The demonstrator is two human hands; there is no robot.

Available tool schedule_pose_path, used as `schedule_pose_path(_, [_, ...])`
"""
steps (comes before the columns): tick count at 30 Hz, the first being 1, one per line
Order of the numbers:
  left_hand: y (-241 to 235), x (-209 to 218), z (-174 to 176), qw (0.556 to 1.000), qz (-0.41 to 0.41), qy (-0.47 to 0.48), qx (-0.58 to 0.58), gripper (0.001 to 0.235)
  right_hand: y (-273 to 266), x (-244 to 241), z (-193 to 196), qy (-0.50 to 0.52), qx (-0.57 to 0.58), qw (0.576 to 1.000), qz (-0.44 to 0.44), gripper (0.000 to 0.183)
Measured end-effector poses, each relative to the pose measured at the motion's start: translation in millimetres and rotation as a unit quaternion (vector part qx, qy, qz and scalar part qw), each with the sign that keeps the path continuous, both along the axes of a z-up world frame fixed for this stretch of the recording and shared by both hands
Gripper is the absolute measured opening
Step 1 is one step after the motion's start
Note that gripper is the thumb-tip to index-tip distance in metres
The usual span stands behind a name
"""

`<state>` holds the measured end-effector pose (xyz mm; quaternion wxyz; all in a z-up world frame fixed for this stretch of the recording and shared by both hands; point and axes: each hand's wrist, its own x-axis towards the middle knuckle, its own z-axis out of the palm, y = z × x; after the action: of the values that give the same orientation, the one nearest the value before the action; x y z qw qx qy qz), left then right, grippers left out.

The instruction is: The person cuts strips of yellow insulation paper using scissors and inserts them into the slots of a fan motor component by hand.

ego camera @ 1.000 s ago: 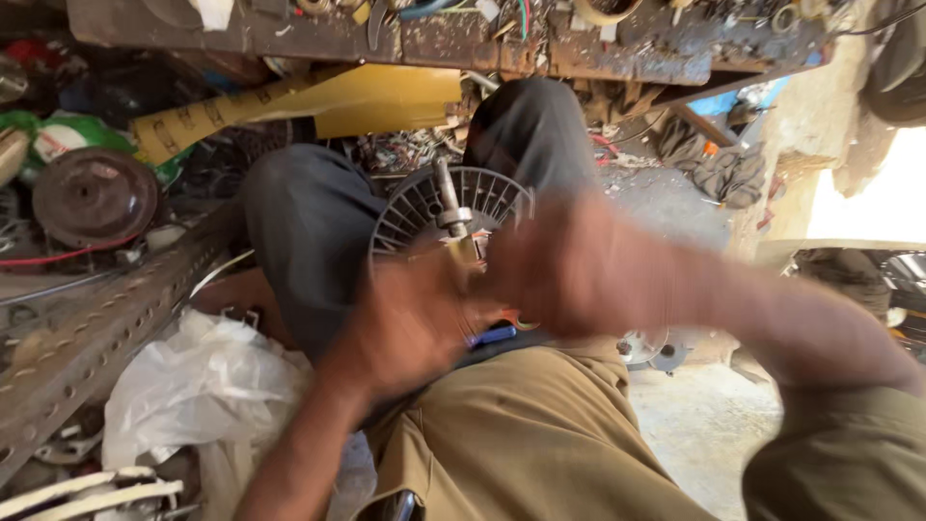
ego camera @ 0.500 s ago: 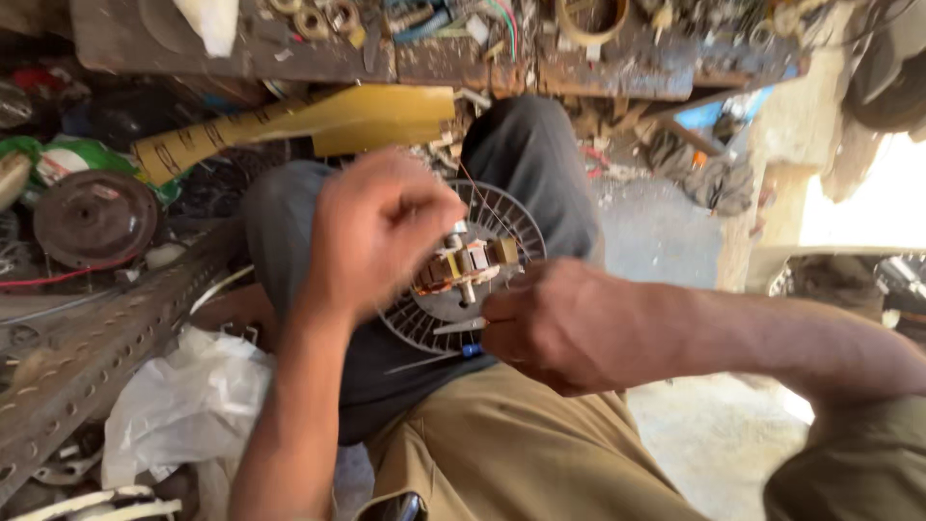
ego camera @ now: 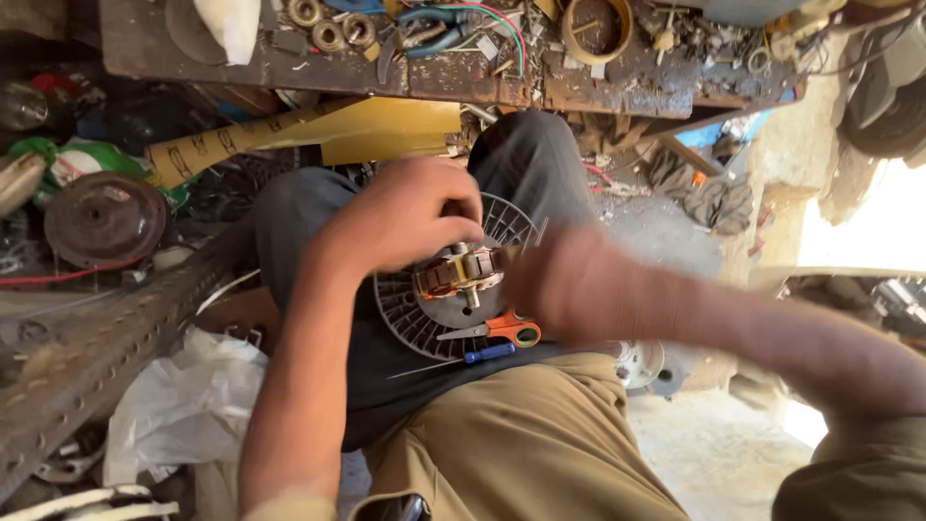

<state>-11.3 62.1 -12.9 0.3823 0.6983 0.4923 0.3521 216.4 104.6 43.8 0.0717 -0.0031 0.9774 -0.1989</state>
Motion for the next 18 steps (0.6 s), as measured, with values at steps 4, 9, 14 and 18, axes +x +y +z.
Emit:
schedule_pose_path(4, [-99, 29, 19, 0.986, 0.103, -0.112, 0.064, 0.023, -1, 5, 2, 0.213, -0.107, 0.970, 0.041, 0.017])
schedule_pose_path(9, [-102, 42, 18, 0.959, 0.235, -0.074, 0.137, 0.009, 66, -44, -55, 0.173, -0.175, 0.962, -0.118, 0.006])
schedule_pose_path(14, [-9, 19, -10, 0.998, 0.065, 0.004, 0.020, 0.016, 70, -2, -13, 0.049, 0.046, 0.986, -0.151, 0.015])
schedule_pose_path(18, [-29, -9, 3, 0.996, 0.024, -0.087, 0.020, 0.011, -9, 1, 8, -0.042, -0.015, 0.992, 0.121, 0.010])
